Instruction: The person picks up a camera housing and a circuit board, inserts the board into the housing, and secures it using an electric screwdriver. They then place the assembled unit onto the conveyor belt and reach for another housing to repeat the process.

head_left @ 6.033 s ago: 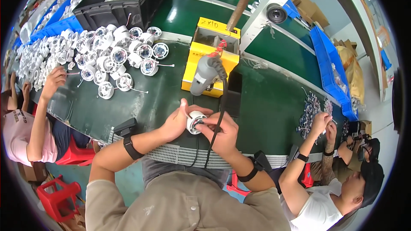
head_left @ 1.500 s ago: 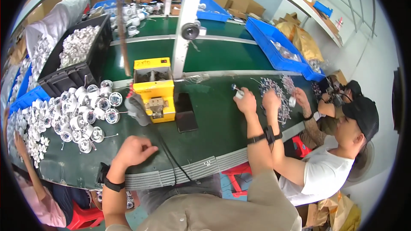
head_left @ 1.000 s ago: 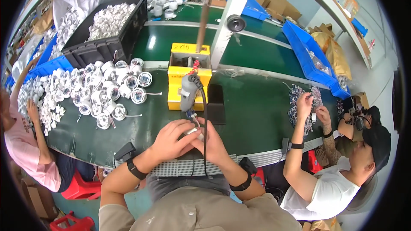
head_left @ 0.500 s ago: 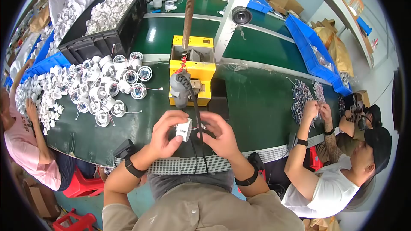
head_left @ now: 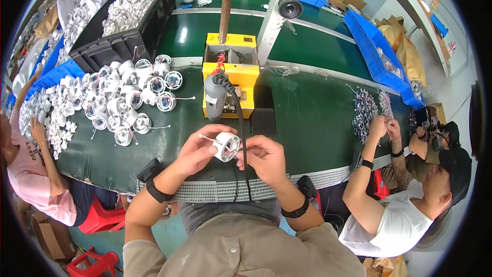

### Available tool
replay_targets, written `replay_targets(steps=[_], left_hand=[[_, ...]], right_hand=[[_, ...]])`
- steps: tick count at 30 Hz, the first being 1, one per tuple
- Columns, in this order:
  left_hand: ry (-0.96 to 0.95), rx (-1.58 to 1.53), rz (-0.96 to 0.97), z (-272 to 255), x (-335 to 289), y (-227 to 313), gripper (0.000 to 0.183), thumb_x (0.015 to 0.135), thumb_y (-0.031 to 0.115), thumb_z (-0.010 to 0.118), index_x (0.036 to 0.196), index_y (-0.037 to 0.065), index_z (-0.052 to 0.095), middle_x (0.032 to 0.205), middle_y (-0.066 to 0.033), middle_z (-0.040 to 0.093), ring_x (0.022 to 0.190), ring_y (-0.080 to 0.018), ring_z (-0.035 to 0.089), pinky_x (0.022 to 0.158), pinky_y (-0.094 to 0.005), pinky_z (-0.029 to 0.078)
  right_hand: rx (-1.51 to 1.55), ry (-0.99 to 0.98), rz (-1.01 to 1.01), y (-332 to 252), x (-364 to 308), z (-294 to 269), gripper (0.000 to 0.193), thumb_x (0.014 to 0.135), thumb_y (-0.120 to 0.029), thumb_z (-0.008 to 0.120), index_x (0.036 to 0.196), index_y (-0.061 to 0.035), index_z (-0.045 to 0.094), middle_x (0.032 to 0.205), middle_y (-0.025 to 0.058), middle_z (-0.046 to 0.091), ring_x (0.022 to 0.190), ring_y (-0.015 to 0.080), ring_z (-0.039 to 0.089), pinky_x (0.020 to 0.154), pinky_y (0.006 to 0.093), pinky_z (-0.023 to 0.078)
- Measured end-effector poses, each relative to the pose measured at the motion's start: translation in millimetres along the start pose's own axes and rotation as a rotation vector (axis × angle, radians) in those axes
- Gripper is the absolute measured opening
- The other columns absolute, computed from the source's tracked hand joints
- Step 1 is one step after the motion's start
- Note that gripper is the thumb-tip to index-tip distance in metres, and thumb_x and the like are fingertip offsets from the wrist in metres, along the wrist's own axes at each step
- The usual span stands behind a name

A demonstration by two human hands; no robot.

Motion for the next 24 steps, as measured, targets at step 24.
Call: replay_targets(steps=[24], left_hand=[[-0.109,0.316,-0.156,21.3,-6.6,-15.3,0.077,0.095,0.02,0.054,0.152,0.006,0.005,0.155,-0.0172,0.017,0.141,-0.0266,0.025,0.114,-0.0442,0.021]], right_hand=[[-0.203,0.226,-0.022,3.3,-0.1,0.0,0.021,0.081,0.006,0.069,0.099,0.0049,0.059,0.106,0.0096,0.059,0.097,0.0193,0.064,0.083,0.0289,0.055]])
Point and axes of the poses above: each hand's wrist, its own x-axis towards the middle knuckle, its own z-axis out of the palm, y = z × x, the point moved 10 cm from there along x, towards the middle knuckle
